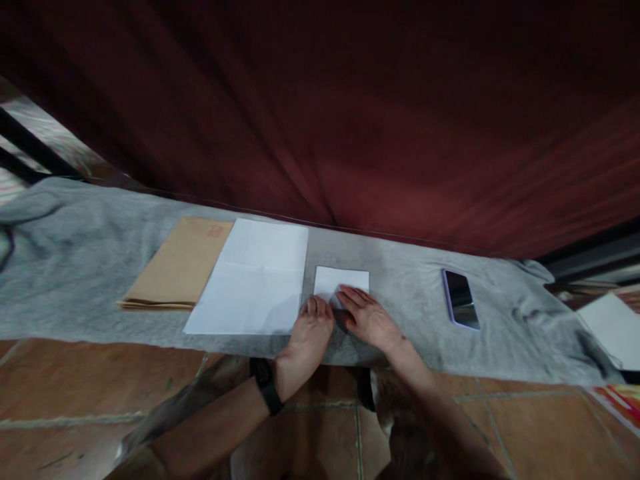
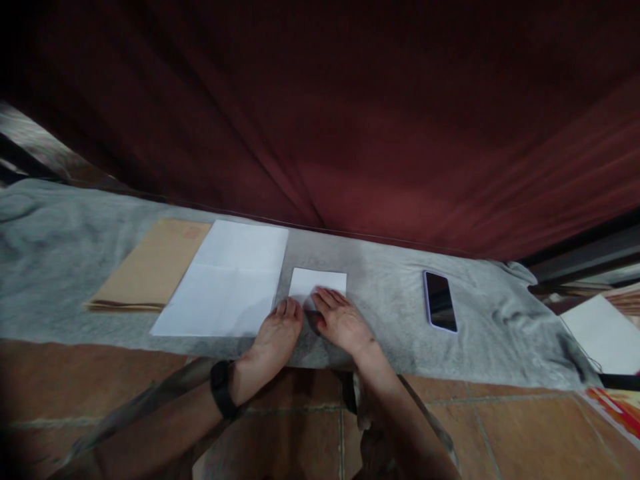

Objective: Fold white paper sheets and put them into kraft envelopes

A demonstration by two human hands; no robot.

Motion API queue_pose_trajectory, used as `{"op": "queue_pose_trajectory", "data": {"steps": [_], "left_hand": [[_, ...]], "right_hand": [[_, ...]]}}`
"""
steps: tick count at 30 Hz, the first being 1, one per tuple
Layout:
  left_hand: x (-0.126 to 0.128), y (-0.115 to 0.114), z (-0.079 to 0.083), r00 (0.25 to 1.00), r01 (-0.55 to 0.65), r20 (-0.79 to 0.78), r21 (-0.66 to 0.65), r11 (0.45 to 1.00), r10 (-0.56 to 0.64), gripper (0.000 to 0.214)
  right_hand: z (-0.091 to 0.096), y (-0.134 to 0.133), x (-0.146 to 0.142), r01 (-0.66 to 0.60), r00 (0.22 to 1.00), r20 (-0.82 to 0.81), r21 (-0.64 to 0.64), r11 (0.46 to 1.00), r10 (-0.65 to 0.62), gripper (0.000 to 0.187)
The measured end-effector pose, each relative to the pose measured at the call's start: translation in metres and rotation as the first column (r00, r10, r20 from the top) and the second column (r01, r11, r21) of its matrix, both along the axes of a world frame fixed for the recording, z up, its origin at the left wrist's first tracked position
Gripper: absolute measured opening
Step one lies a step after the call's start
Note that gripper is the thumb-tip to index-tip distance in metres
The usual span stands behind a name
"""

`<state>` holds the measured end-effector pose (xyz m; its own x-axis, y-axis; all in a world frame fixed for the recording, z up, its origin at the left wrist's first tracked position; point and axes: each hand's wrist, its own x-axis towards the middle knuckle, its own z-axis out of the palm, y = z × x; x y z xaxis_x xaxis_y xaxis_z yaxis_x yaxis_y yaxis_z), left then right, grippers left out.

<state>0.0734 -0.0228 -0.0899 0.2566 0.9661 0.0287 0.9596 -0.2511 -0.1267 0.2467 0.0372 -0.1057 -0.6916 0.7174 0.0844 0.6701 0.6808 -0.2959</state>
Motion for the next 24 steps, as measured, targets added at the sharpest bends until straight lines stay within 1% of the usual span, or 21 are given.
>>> {"op": "queue_pose_trajectory", "data": {"steps": [4,8,11,14,17,19,21,23,24], "left_hand": [[0.002,0.005,-0.003,0.997,-0.018,0.071,0.024,1.0,0.017,0.052],[0.002,0.011,-0.013,0.993,-0.001,0.118,-0.029,1.0,0.005,0.055],[0.0,0.014,-0.019,0.975,0.017,0.224,-0.04,0.999,-0.007,0.059],[0.0,0.017,-0.018,0.966,0.023,0.256,-0.027,0.999,-0.015,0.059],[-0.001,0.022,-0.011,0.968,0.027,0.249,-0.023,0.999,-0.021,0.055],[-0.004,0.026,-0.001,0.962,0.051,0.268,-0.02,0.998,-0.044,0.049],[-0.011,0.03,0.01,0.954,0.084,0.289,-0.016,0.996,-0.076,0.039],[-0.019,0.033,0.023,0.932,0.071,0.357,0.01,0.997,-0.07,0.026],[-0.023,0.035,0.028,0.902,0.035,0.429,0.029,0.999,-0.044,0.02]], "right_hand": [[0.008,0.005,0.007,-0.051,0.999,-0.001,-0.064,0.997,0.051,0.067],[0.014,0.008,0.014,-0.077,0.997,0.025,-0.105,0.991,0.08,0.072],[0.013,0.009,0.019,-0.059,0.997,0.038,-0.114,0.992,0.064,0.074],[0.009,0.009,0.021,-0.047,0.998,0.028,-0.102,0.994,0.05,0.074],[0.006,0.011,0.023,-0.019,1.0,-0.008,-0.072,0.997,0.018,0.068],[0.007,0.013,0.025,0.008,0.998,-0.063,-0.061,0.998,-0.011,0.056],[0.013,0.016,0.029,0.06,0.984,-0.165,-0.072,0.996,-0.071,0.039],[0.023,0.018,0.033,0.143,0.931,-0.321,-0.11,0.984,-0.172,0.027],[0.029,0.019,0.035,0.191,0.885,-0.405,-0.14,0.972,-0.232,0.024]]}}
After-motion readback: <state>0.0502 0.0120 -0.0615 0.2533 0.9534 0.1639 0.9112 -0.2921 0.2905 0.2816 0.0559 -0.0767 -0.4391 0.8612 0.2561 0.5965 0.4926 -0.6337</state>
